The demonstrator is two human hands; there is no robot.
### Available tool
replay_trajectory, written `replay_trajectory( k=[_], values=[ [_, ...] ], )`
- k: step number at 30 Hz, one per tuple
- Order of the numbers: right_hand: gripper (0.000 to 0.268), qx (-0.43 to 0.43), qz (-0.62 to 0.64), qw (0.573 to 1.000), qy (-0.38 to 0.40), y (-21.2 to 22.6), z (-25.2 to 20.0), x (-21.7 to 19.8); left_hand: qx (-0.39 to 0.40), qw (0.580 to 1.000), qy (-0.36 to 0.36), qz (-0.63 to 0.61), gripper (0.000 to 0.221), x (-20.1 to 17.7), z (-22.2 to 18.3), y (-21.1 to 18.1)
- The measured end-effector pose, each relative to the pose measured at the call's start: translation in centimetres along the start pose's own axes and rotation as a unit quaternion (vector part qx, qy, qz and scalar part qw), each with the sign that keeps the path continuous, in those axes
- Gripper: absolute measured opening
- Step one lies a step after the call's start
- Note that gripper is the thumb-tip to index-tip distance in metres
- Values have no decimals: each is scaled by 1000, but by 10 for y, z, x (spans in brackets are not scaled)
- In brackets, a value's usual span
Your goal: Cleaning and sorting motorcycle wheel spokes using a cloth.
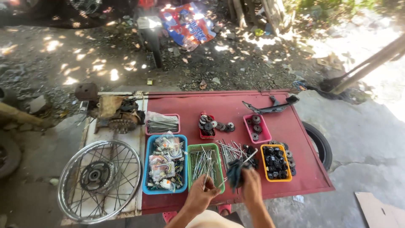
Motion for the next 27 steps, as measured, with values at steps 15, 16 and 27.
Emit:
replay_trajectory(
  k=[15, 16, 27],
  values=[
    [26, 104, -56, 992, 31, -32, 21, -61, 71, 987, -130, -62, 24, 43, 9, 10],
    [26, 107, -56, 992, 41, -40, 20, -59, 73, 985, -140, -62, 24, 46, 7, 4],
    [26, 72, -61, 994, 56, 24, 54, -12, 18, 981, -179, -67, 19, 10, -19, 20]
  ],
)
Point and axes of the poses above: each hand's wrist, its own z-axis towards the middle knuckle, its own x-axis out of the palm, y = z × x, the point moved 10 cm from there along z, towards the middle knuckle, and after that the axes turned 6 degrees about y, right-handed, at the moved point
